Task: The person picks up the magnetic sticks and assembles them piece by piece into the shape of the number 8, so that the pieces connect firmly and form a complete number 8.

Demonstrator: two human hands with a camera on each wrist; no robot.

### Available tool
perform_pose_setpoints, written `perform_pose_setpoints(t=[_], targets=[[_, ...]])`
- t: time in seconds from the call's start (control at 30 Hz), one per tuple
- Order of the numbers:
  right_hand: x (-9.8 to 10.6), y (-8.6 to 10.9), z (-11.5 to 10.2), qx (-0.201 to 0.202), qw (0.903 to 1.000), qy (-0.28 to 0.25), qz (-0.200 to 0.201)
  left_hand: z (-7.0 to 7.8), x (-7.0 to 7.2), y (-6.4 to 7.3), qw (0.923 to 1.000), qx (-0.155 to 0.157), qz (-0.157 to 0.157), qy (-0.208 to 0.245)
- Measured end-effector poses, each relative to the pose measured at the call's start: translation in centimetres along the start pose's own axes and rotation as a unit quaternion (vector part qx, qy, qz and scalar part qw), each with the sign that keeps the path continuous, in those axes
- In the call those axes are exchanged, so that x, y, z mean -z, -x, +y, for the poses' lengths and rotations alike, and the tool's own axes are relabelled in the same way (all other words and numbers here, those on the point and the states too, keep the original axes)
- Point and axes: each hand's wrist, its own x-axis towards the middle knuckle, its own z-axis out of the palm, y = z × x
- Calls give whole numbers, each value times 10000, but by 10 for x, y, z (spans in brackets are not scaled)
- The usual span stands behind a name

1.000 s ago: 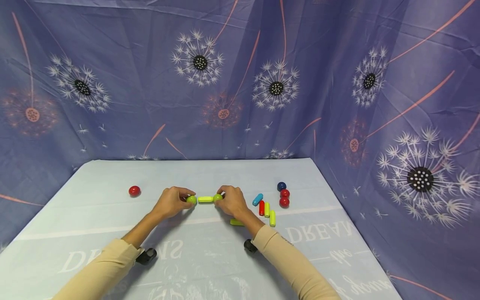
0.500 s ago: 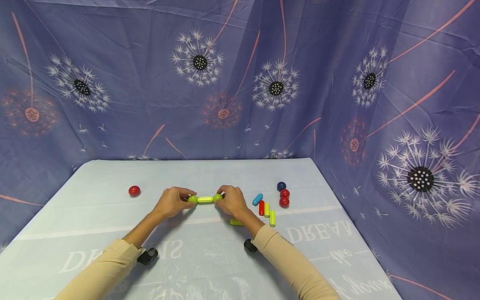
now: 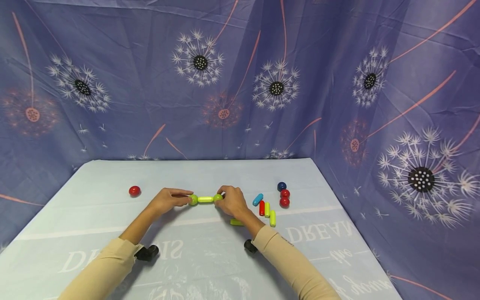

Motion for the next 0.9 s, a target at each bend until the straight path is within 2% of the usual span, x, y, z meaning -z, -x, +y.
perform_pose_setpoints(t=[0.2,0.33,0.47,0.9], targets=[[-1,1,1,45,10000,7,-17,-6,3,-3,9982,90,-102,591],[-1,1,2,86,10000,16,11,-8,3,-6,9963,303,-120,790],[0,0,2,73,10000,9,31,-9,4,-7,9955,432,-109,840],[4,0,4,-15,9997,-225,-124,-8,3,-6,9955,377,-54,865]])
